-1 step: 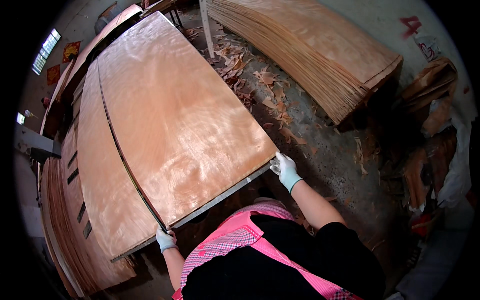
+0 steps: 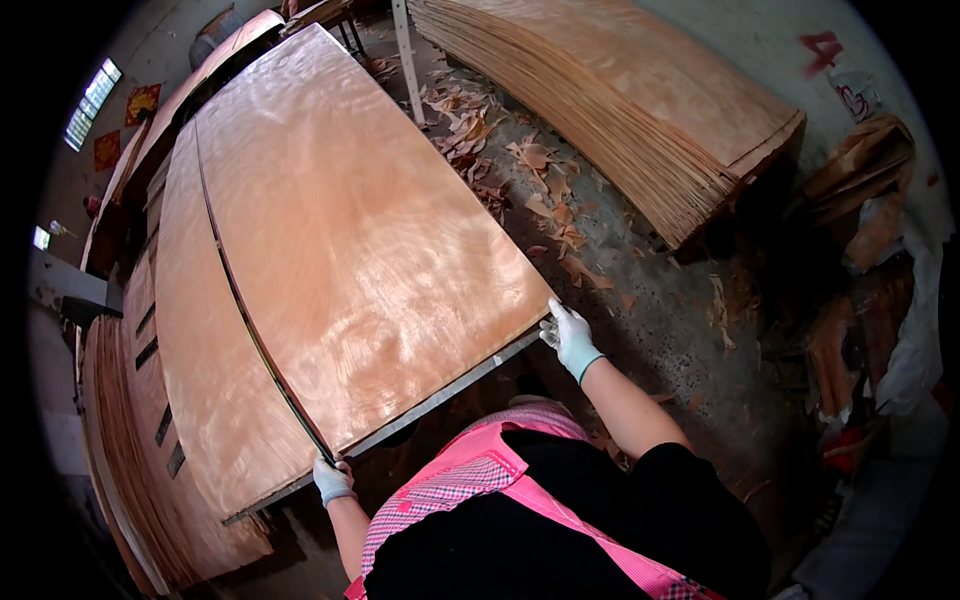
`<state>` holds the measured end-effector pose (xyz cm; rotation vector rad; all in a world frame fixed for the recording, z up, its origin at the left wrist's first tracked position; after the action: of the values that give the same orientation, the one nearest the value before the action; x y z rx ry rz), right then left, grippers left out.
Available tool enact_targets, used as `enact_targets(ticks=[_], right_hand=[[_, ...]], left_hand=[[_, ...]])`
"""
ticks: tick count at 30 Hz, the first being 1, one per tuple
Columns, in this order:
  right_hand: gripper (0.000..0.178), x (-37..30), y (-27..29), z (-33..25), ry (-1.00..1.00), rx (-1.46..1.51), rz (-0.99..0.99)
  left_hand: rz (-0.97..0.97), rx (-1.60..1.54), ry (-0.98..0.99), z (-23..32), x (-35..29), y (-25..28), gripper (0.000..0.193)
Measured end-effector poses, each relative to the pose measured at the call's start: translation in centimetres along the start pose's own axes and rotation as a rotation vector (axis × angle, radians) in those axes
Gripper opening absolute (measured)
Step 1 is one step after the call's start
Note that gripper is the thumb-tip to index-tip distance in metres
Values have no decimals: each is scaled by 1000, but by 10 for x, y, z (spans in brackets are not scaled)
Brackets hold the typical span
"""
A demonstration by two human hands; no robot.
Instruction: The person sorts and organizes wood veneer sheets, using a tape measure to check dimensions and a metal plate tool to smooth or align the sheets on a workbench.
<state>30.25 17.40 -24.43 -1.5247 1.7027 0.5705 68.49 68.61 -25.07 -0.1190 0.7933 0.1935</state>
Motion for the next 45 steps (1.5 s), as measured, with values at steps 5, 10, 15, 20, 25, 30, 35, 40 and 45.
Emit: enact_targets(ticks=[5,10,15,20,25,30,35,40,45], right_hand=[[26,-10,-28,-41,568,-487,-13],[21,-101,-84,-42,1362,-1138,-278],[23,-93,-87,-29,1398,-1325,-247],[32,-86,-85,-30,1320,-1307,-266],[69,-66,-63,-56,855,-866,-110],[40,35,-39,-48,726,-681,-98],[39,-31,-61,-66,1003,-1024,-115],[36,-68,-80,-57,1276,-1420,-156],[41,-83,-89,-51,1611,-1573,-118]], left_hand=[[28,9,-25,0,-1,-2,22],[26,5,-60,-1,15,11,18],[7,-3,-49,-2,11,0,20],[-18,-23,-73,0,13,5,20],[-2,-5,-92,-2,12,9,21],[-18,19,-105,4,5,-5,21],[2,12,-99,0,9,4,22],[22,12,-98,0,5,-4,22],[37,11,-79,0,10,3,22]])
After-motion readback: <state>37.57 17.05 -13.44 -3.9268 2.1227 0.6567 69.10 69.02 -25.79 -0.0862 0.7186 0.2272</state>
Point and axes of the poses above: each hand's wrist, its own x-axis towards the middle knuckle, its own y-axis out of the back of the hand, z = x × y, the point moved 9 cm from there along x, towards the middle knuckle, and after that the axes turned 7 degrees about z, right-handed, at the moved point
